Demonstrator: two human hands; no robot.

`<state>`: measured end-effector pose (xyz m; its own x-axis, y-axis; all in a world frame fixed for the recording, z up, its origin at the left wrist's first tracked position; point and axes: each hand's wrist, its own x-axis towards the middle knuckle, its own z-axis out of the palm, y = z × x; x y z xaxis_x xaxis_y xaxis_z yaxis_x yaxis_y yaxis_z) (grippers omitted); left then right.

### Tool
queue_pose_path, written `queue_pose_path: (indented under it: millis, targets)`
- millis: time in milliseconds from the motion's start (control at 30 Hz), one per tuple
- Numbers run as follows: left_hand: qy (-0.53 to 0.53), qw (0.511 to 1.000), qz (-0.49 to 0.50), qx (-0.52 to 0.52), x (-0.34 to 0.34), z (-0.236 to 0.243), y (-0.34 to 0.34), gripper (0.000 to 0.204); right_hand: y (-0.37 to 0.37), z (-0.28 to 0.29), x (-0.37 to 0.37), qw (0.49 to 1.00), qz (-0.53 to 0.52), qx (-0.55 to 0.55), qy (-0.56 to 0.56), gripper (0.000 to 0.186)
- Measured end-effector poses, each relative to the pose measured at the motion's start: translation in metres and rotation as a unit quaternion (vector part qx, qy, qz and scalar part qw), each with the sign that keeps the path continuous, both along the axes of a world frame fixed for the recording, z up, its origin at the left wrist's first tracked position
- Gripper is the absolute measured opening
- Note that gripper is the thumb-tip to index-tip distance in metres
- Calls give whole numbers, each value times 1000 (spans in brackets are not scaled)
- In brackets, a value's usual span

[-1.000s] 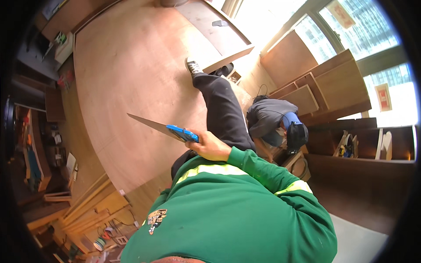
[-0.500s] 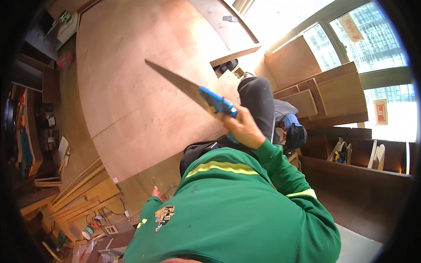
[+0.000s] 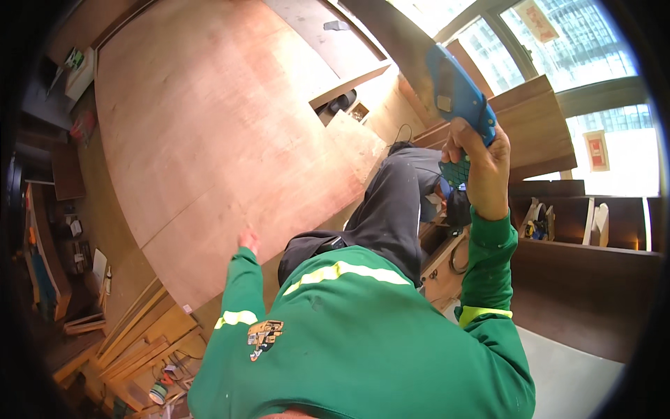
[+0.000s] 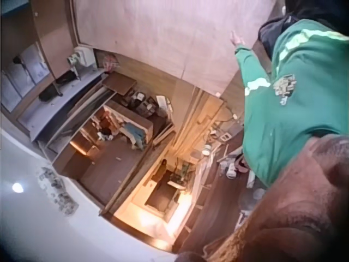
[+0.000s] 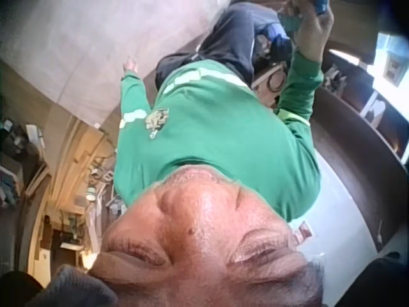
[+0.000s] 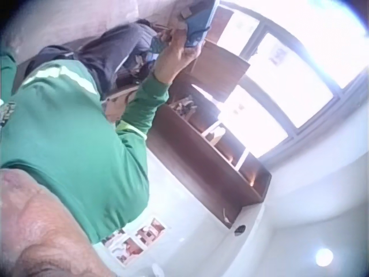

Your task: The person saws a sheet of plywood using a hand saw and then moves several wooden boards across the room.

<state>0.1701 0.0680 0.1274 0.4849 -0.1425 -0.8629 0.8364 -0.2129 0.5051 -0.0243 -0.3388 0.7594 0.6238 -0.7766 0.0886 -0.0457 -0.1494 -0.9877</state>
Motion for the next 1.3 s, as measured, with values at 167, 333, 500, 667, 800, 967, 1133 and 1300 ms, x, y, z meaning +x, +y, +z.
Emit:
queue_pose_path:
  millis: [167,333,500,667,800,967,1133,1300]
  targets:
    - [-163,985,-45,-28,63,62,-42,70,-9,-28,-18,999,-32,26,-9,17]
    - [-142,983,6,119,78,34,57,67,-18,-44,-21,996,-62,60,22,22]
    - [70,972,-53,217,30,5,135,47,-32,-56,-41,992,-81,92,-9,16]
    - [159,963,-65,206,-79,1,72,65,-51,-61,-60,990,-110,89,16,12]
    - [149,979,-52,132,-113,16,-1,77,-86,-63,-60,990,-110,82,43,20]
    - [60,989,25,130,-100,28,-48,69,-145,-72,-31,995,-57,77,30,20]
    - [14,974,152,167,-123,55,-88,65,-230,-93,-16,993,32,113,-6,17]
    - [38,946,251,203,-196,58,-140,51,-296,-100,2,985,99,143,-3,17]
